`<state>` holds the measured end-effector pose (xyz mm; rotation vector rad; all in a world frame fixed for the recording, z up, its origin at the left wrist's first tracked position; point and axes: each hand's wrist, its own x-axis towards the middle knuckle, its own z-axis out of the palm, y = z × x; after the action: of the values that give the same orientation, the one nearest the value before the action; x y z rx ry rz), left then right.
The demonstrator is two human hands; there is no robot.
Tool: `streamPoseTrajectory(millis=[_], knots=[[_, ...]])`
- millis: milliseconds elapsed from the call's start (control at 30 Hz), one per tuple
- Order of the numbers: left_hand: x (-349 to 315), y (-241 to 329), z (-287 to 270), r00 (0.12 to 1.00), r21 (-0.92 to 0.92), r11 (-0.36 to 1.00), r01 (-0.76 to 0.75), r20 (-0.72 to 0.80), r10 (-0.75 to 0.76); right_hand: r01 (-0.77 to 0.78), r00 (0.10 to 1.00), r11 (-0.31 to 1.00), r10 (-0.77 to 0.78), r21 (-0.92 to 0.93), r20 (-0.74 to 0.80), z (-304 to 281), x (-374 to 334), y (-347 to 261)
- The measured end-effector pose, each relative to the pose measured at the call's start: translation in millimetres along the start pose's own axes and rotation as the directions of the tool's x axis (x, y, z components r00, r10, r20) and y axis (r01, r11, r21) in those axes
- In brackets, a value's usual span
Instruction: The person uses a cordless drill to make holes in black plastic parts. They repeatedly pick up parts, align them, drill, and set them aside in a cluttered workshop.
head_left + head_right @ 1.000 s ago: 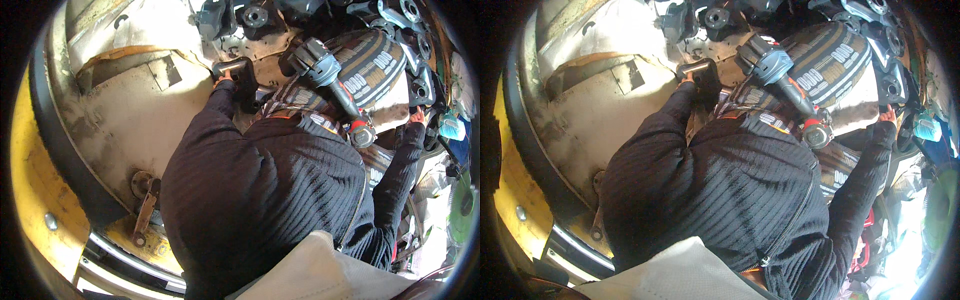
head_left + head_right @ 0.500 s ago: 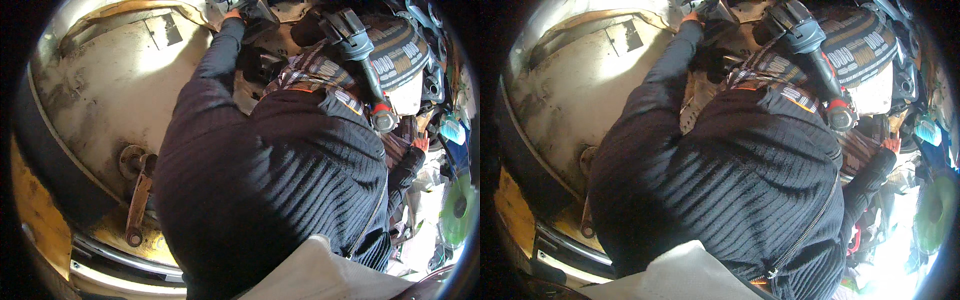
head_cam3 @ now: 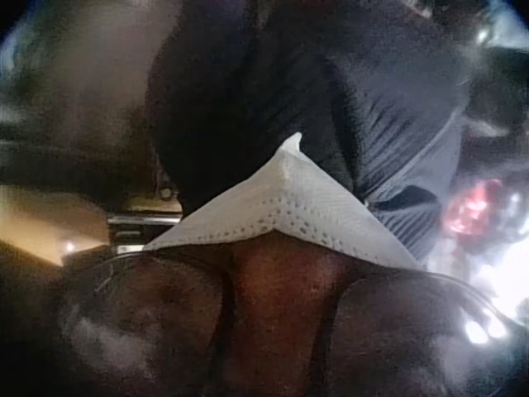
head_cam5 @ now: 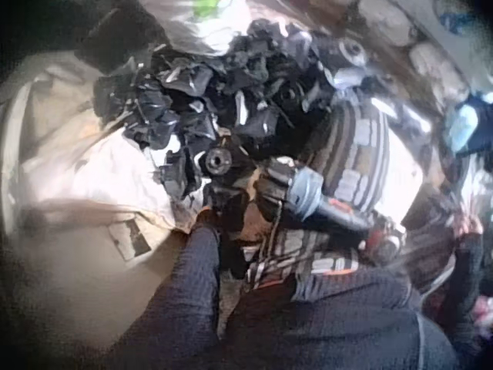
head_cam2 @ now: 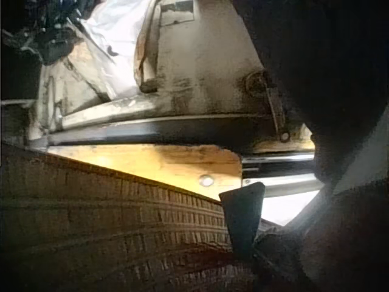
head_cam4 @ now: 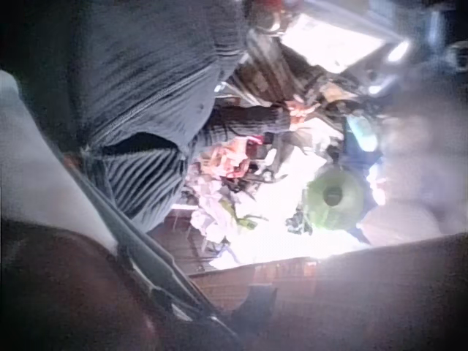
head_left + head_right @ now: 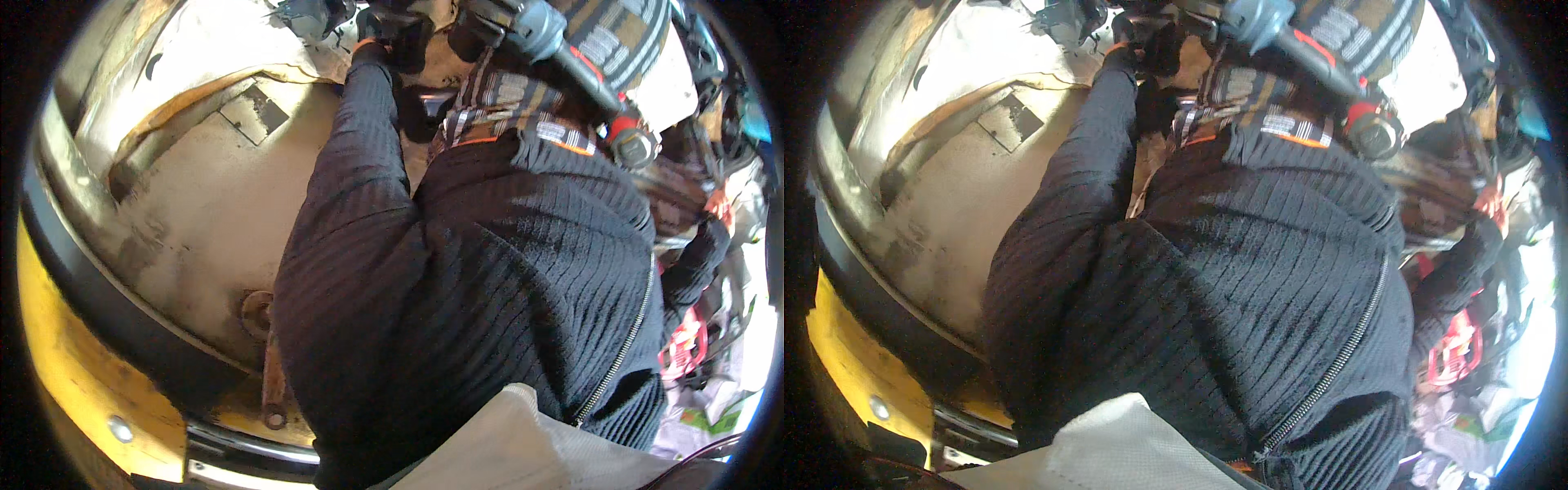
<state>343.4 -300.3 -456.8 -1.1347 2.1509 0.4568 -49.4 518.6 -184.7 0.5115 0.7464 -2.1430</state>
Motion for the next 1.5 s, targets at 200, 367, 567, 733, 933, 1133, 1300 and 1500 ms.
streamPoseTrajectory(millis=[200, 367, 567, 733, 933, 1133, 1300, 1500], knots=[[-16.8, 3.9, 9.3, 0.971, -0.095, 0.989, -0.116, -0.221, 0.092, 0.065, 0.994, 0.998, -0.066, -0.009, -0.087, -2.1, -38.0, -1.9], [1.1, 5.2, 15.3, 0.977, 0.239, 0.949, -0.205, 0.115, 0.182, 0.071, 0.997, 0.997, -0.071, -0.005, -0.019, 24.7, -23.3, 20.4], [27.7, 10.9, -26.9, 0.931, 0.289, 0.886, -0.363, 0.154, 0.331, 0.229, 0.964, 0.91, -0.163, 0.345, -0.21, 78.8, -50.2, 48.1], [16.0, 26.2, -175.0, 0.882, 0.19, 0.89, -0.415, -0.158, 0.445, 0.477, 0.819, 0.878, -0.427, 0.04, -0.384, 52.5, -102.8, 61.7], [-75.4, 239.2, -355.3, 0.509, 0.006, 0.574, -0.819, -0.458, 0.729, 0.498, 0.561, 0.827, -0.537, -0.262, -0.629, -60.6, -119.6, 99.1], [-225.9, 482.1, -250.1, -0.134, -0.036, -0.147, -0.989, -0.242, 0.961, -0.379, 0.329, 0.179, -0.891, -0.908, -0.313, -133.7, -43.9, 84.1], [-267.4, 513.8, -149.2, 0.076, 0.334, 0.019, -0.942, 0.16, 0.984, -0.64, 0.3, 0.437, -0.616, -0.632, -0.728, -157.7, 12.0, 56.8], [-266.7, 498.7, -135.8, 0.148, 0.09, 0.145, -0.985, 0.025, 0.989, -0.668, 0.26, 0.525, -0.499, -0.527, -0.827, -197.6, 84.9, 42.4]])
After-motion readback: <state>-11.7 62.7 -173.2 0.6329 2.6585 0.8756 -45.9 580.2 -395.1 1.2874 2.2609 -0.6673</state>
